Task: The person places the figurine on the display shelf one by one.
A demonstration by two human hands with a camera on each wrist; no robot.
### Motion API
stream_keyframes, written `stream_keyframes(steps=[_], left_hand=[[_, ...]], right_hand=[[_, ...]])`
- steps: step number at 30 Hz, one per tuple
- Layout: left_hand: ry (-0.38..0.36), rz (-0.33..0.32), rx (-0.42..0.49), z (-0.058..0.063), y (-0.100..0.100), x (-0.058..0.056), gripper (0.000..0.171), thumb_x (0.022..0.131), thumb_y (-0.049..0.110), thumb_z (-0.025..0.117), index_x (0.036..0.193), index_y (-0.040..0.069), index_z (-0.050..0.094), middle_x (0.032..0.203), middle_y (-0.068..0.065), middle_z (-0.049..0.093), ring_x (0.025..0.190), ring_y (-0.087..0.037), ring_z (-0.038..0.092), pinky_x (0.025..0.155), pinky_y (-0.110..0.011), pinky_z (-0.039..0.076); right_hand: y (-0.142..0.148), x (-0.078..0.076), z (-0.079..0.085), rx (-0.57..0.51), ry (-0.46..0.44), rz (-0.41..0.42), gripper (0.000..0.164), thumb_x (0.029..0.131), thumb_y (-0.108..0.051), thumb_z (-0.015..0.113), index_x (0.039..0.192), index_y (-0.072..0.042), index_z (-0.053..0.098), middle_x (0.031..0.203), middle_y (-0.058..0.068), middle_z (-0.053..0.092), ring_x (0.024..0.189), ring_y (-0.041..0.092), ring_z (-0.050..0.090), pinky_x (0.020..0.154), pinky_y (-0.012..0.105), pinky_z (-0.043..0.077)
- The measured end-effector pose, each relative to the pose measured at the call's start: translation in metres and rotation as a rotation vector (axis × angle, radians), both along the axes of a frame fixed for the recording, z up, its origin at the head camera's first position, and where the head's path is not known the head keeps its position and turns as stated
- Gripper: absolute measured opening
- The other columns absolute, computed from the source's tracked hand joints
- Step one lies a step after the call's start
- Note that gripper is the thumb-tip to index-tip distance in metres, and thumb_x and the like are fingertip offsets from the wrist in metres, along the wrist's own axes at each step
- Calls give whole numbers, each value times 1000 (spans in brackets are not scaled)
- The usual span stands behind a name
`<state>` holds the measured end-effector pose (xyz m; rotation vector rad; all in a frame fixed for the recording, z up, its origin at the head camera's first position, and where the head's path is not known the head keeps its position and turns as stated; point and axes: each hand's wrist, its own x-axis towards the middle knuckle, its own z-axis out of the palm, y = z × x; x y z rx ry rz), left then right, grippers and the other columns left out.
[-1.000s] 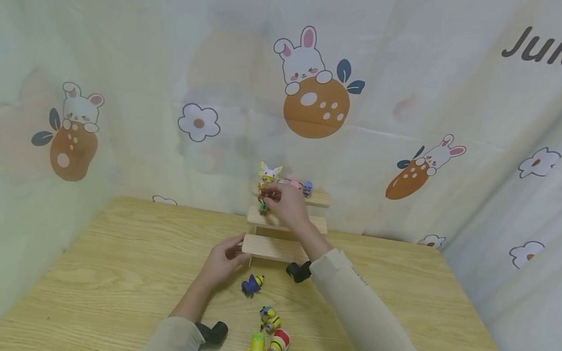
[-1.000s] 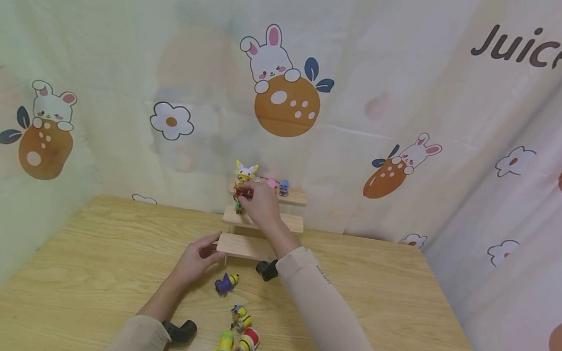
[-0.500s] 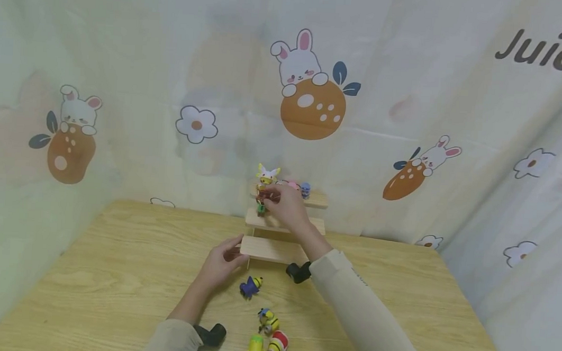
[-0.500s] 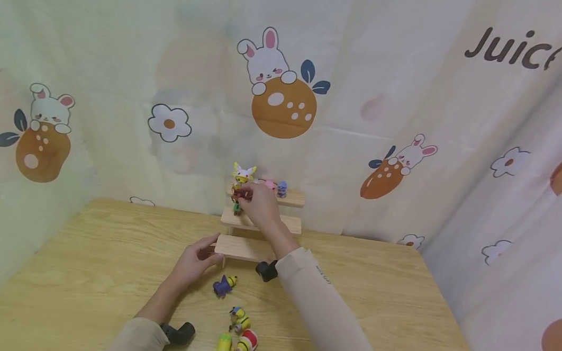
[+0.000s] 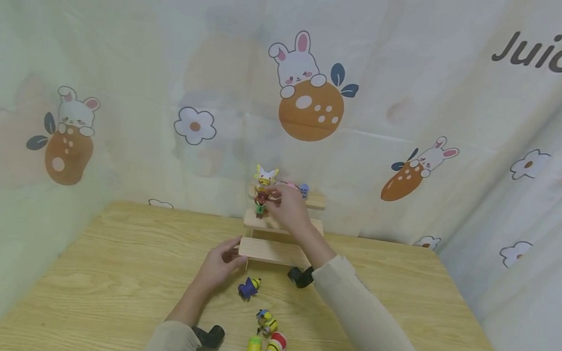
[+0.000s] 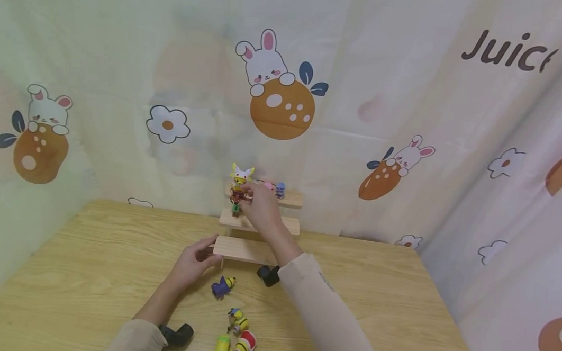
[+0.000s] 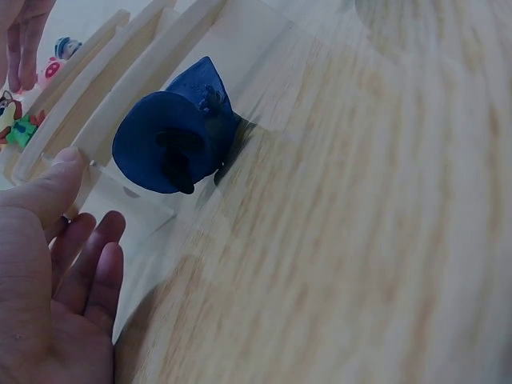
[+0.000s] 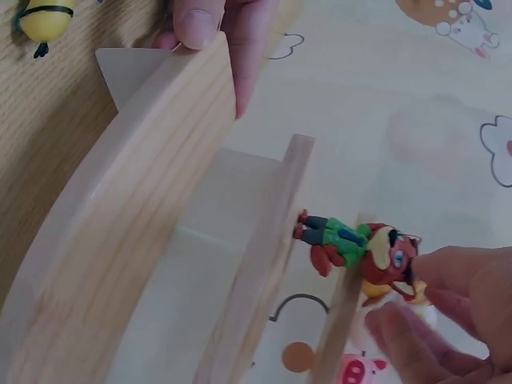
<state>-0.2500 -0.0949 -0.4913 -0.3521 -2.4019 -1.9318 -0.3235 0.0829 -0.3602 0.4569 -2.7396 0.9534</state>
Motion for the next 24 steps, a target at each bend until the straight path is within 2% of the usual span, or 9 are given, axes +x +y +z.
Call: stream_keyframes(steps=[4, 8, 10, 14, 17, 20, 24], left_hand=[[2, 18, 8, -18, 0, -10, 60, 86, 10, 69, 140, 1, 44, 136, -19, 51, 108, -34, 62, 91, -37, 54], [8, 34, 11, -33, 0, -18, 60, 86, 13, 70, 140, 6, 46, 136, -16, 53, 107, -30, 63, 90, -36, 55], [15, 33, 12, -36, -1, -20, 61, 86, 16, 71, 140, 7, 46, 135, -14, 53, 107, -29, 63, 89, -34, 55], [34, 21, 16, -36, -2, -22, 62, 85, 19, 71, 141, 8, 46, 136, -14, 53, 107, -28, 63, 90, -31, 55], [28, 12, 19, -34, -2, -22, 61, 86, 17, 70, 141, 8, 45, 138, -13, 51, 109, -28, 62, 92, -31, 54], [9, 15, 16, -32, -1, -21, 61, 86, 14, 70, 141, 7, 45, 138, -13, 51, 109, -30, 62, 92, -32, 54], [-12, 16, 11, -25, 0, -16, 60, 87, 10, 68, 141, 3, 43, 139, -17, 49, 109, -34, 62, 91, -34, 55]], right_hand=[[5, 10, 3, 33, 44, -22, 35, 86, -14, 67, 121, -14, 64, 117, 5, 65, 97, 23, 65, 81, 36, 57], [10, 25, 2, 60, 115, 3, 31, 88, -17, 67, 118, -9, 65, 112, 8, 67, 95, 22, 67, 81, 33, 58], [11, 34, -3, 103, 98, 78, 28, 89, -16, 65, 115, -8, 66, 106, 8, 68, 92, 20, 67, 78, 29, 58], [15, 54, -24, 235, -27, 304, 22, 91, -16, 64, 110, -8, 68, 96, 2, 70, 87, 13, 66, 74, 23, 57], [20, 66, -43, 329, -97, 459, 22, 90, -16, 66, 110, -9, 69, 99, 2, 70, 91, 12, 64, 78, 23, 55], [22, 73, -59, 388, -131, 534, 27, 89, -15, 67, 115, -11, 67, 109, 1, 68, 100, 12, 63, 86, 25, 54], [24, 79, -72, 402, -142, 552, 32, 88, -14, 67, 120, -13, 65, 117, -1, 66, 108, 14, 61, 94, 28, 51]])
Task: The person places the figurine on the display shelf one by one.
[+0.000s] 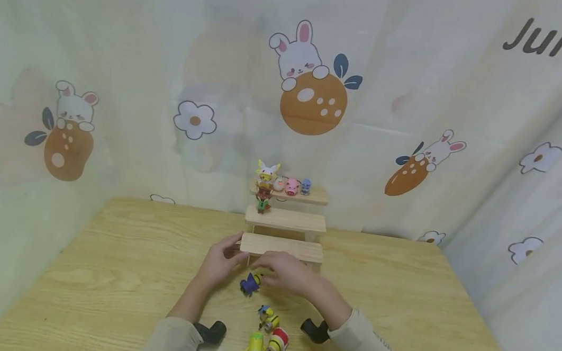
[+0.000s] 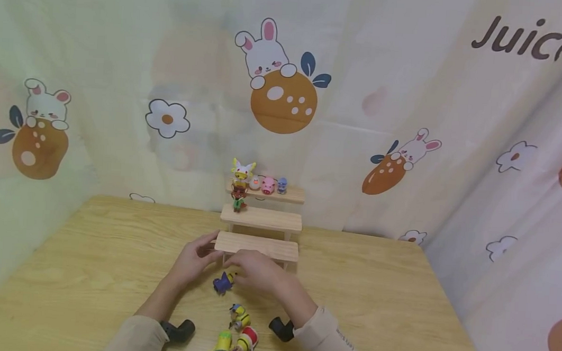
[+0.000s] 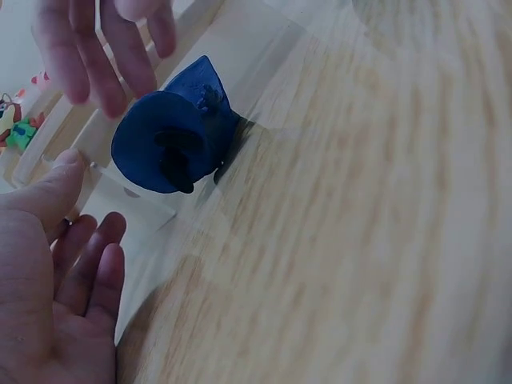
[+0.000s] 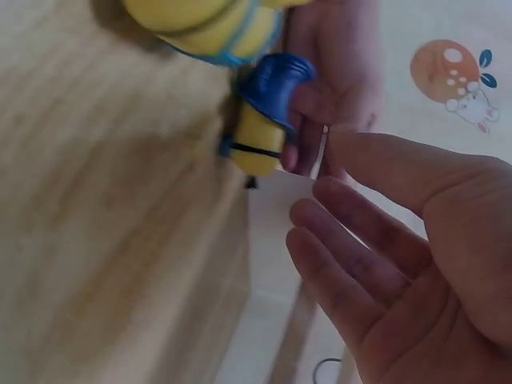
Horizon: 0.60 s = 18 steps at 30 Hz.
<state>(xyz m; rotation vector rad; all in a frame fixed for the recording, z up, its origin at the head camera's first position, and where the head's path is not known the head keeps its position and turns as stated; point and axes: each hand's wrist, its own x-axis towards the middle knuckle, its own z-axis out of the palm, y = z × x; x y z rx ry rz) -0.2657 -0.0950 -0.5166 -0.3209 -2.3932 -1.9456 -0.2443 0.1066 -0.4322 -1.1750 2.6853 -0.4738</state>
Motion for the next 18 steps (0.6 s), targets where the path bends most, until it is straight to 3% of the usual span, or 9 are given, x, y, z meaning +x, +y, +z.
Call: stream_keyframes(steps=[6, 11, 18], left_hand=[[-3, -24, -11, 26, -1, 15, 59, 88, 8, 66, 141, -2, 41, 139, -21, 47, 110, -35, 61, 93, -34, 54], [0, -27, -3, 32, -1, 19, 59, 88, 8, 66, 141, -2, 41, 140, -22, 46, 111, -36, 61, 92, -34, 54], [-9, -28, 12, 30, -1, 18, 58, 88, 9, 67, 140, 1, 43, 140, -21, 47, 111, -36, 61, 95, -38, 53]], right_hand=[[0, -1, -18, -18, 5, 43, 42, 87, -13, 69, 127, -11, 59, 126, 0, 62, 117, 15, 57, 102, 29, 47], [1, -5, -30, -18, -29, 54, 44, 89, -19, 68, 131, -13, 56, 121, -1, 63, 111, 12, 58, 98, 26, 49], [-1, -7, -38, -27, -31, 39, 45, 87, -23, 70, 130, -16, 57, 109, -4, 64, 94, 8, 58, 83, 21, 50]])
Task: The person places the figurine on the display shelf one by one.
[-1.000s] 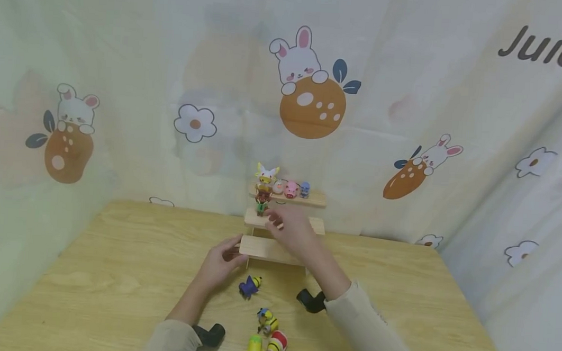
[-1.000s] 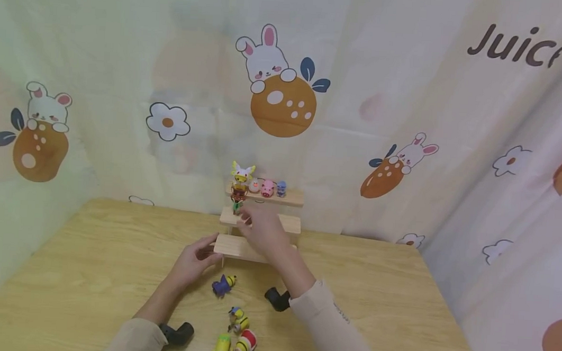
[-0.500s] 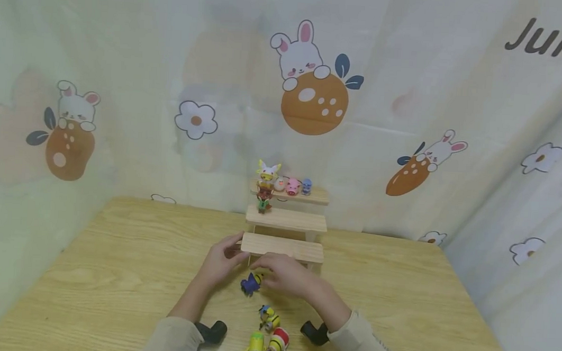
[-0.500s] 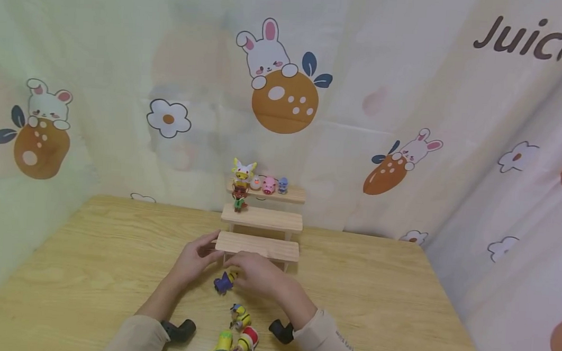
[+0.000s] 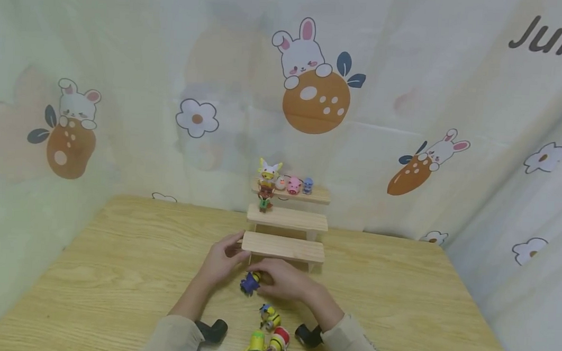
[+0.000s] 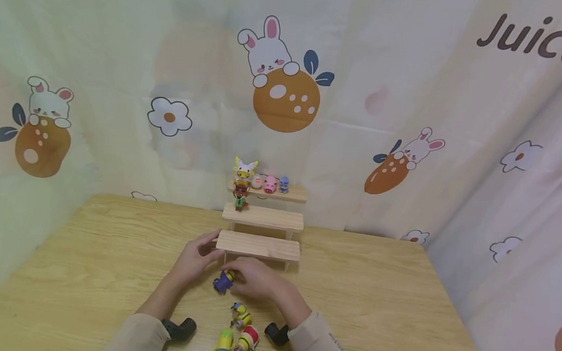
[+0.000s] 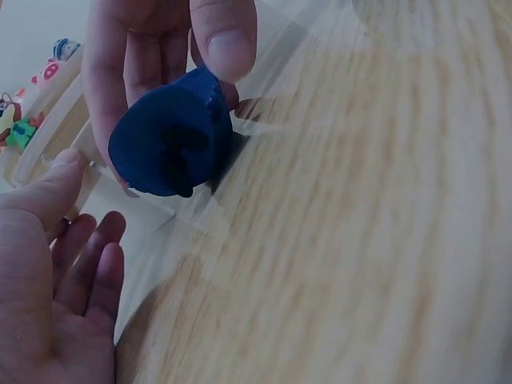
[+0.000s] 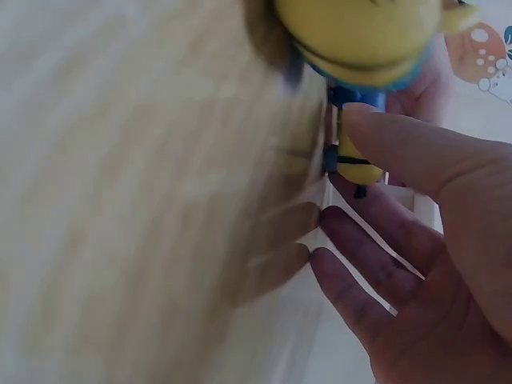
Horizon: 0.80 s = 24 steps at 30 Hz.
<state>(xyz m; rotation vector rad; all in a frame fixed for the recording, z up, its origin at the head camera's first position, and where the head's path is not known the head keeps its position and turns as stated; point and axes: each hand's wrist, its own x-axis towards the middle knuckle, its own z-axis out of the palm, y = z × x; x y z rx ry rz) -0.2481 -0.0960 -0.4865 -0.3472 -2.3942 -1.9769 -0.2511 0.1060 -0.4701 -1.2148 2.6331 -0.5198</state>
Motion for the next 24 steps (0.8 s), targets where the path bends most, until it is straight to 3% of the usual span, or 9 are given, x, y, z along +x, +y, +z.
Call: stream_keyframes(steps=[6, 11, 16, 22, 24], left_hand=[[7, 10, -14, 0, 0, 0, 59, 88, 10, 67, 140, 0, 42, 139, -21, 47, 108, -35, 62, 94, -38, 53], [5, 6, -19, 0, 0, -1, 59, 88, 10, 67, 140, -1, 42, 139, -21, 48, 109, -35, 62, 95, -38, 53], [-4, 0, -18, -1, 1, -2, 59, 88, 12, 67, 141, 0, 42, 139, -20, 48, 110, -35, 61, 94, -36, 53], [5, 30, -17, -29, 0, -18, 60, 88, 13, 68, 142, 5, 43, 141, -17, 47, 110, -32, 61, 92, -35, 54], [16, 33, -18, -34, 0, -20, 60, 87, 16, 68, 142, 7, 44, 141, -15, 48, 110, -31, 62, 92, -34, 54]], right_hand=[[-1, 1, -6, -50, -43, -58, 49, 85, -35, 71, 127, -16, 57, 114, -5, 63, 100, 7, 58, 90, 23, 50], [-2, 0, -9, -95, -105, -86, 44, 84, -41, 70, 119, -17, 58, 92, -11, 58, 79, 5, 54, 70, 17, 48], [-2, 1, -8, -126, -129, -115, 34, 84, -43, 69, 107, -20, 61, 84, -13, 56, 72, 2, 51, 64, 15, 46], [-2, 3, -8, -161, -142, -121, 24, 84, -40, 70, 100, -23, 62, 79, -13, 57, 67, 0, 51, 59, 16, 47], [-1, 3, -8, -172, -142, -124, 24, 84, -39, 71, 100, -23, 63, 79, -12, 57, 68, 0, 52, 60, 16, 47]])
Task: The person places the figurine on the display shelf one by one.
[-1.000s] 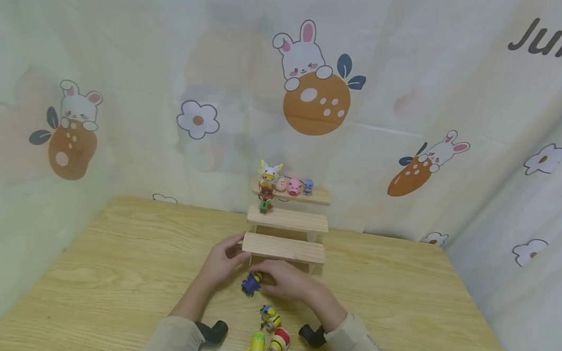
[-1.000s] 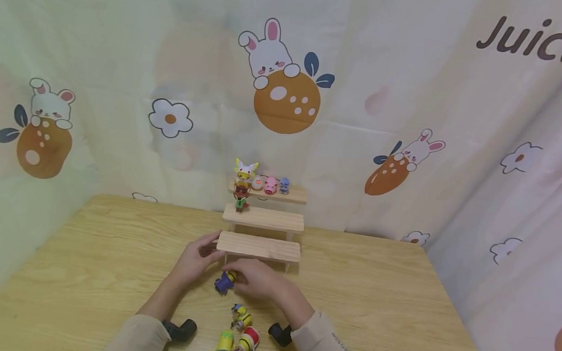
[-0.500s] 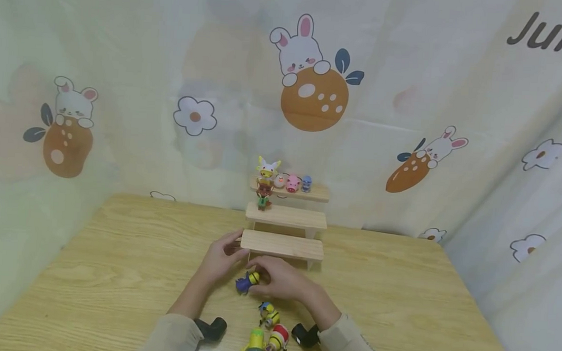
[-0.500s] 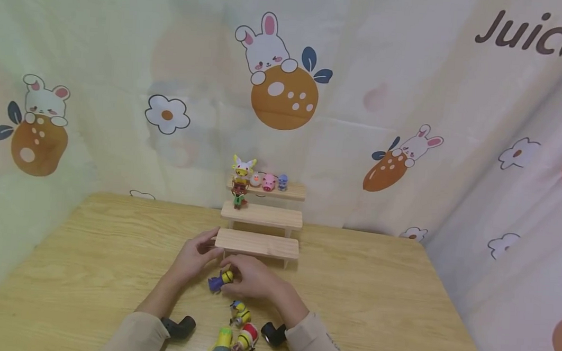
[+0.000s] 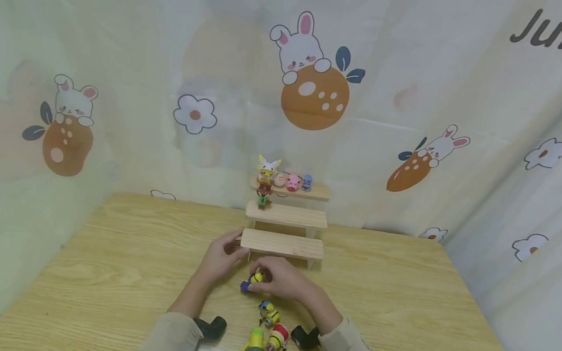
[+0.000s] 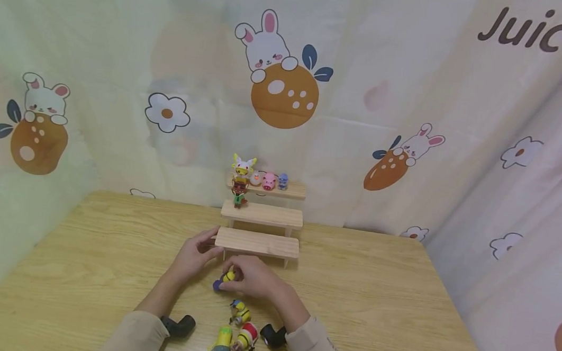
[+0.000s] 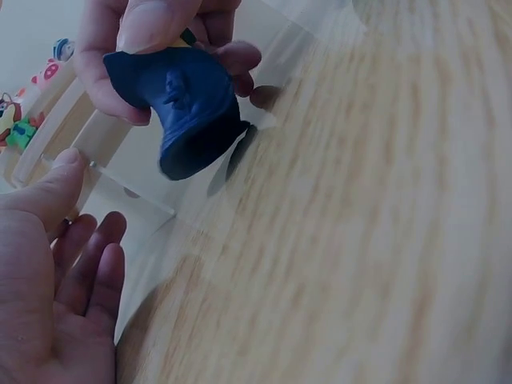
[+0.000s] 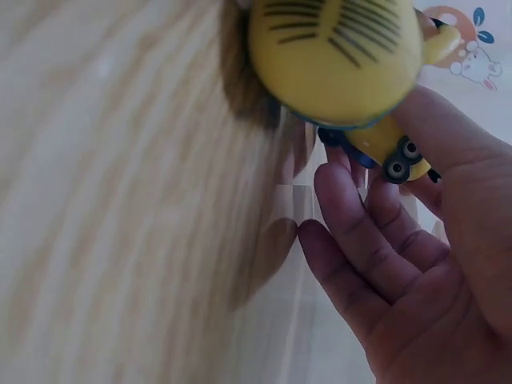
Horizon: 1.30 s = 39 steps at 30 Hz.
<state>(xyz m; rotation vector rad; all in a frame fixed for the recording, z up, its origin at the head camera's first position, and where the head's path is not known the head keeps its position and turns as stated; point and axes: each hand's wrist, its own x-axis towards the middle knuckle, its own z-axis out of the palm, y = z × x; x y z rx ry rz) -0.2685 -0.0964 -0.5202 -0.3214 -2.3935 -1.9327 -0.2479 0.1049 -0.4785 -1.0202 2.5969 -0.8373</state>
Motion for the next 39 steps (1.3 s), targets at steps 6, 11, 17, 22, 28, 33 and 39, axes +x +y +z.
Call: stream_keyframes(steps=[6, 11, 17, 22, 28, 33, 39], left_hand=[[-5, 7, -15, 3, -2, 0, 61, 86, 20, 70, 141, 10, 45, 139, -13, 50, 107, -28, 63, 91, -34, 54], [-6, 0, -11, 6, -3, 0, 62, 86, 20, 70, 142, 10, 45, 140, -13, 49, 110, -29, 62, 93, -36, 54], [-5, -5, -11, 5, -1, -1, 63, 86, 22, 71, 142, 10, 44, 141, -12, 48, 109, -28, 62, 90, -30, 55], [-4, -13, 3, 2, 0, 0, 63, 86, 20, 70, 142, 8, 44, 140, -12, 49, 110, -29, 62, 92, -32, 54], [-4, -16, -4, 2, -1, 1, 64, 86, 22, 70, 143, 9, 43, 141, -9, 48, 111, -27, 61, 95, -34, 53], [-11, -25, 2, 0, -1, 2, 64, 87, 23, 69, 143, 10, 42, 141, -8, 48, 113, -28, 60, 95, -33, 52], [-5, -25, 2, 0, -1, 2, 64, 86, 26, 69, 143, 10, 43, 140, -8, 49, 112, -27, 60, 95, -34, 53]], right_hand=[[2, 3, 1, -60, -49, -16, 27, 86, -32, 71, 108, -18, 64, 74, -9, 55, 63, 1, 48, 58, 16, 45], [2, 4, 2, -67, -40, -13, 26, 87, -32, 69, 108, -18, 66, 67, -11, 51, 57, 1, 43, 52, 15, 39], [2, 8, 6, -47, -1, -39, 25, 83, -38, 72, 100, -20, 68, 61, -12, 49, 53, 0, 39, 49, 14, 36], [3, 11, 9, -30, -10, -48, 33, 81, -38, 72, 105, -15, 70, 65, -13, 55, 54, -1, 43, 50, 15, 40], [2, 14, 10, -4, -21, -59, 35, 81, -34, 73, 110, -14, 70, 68, -14, 58, 57, -2, 46, 52, 14, 42], [2, 16, 10, 31, 37, -57, 34, 81, -33, 74, 110, -15, 70, 73, -13, 55, 61, -2, 45, 54, 14, 41], [3, 19, 10, 93, 130, -97, 33, 82, -41, 72, 107, -19, 71, 90, -10, 52, 73, 2, 48, 62, 14, 42]])
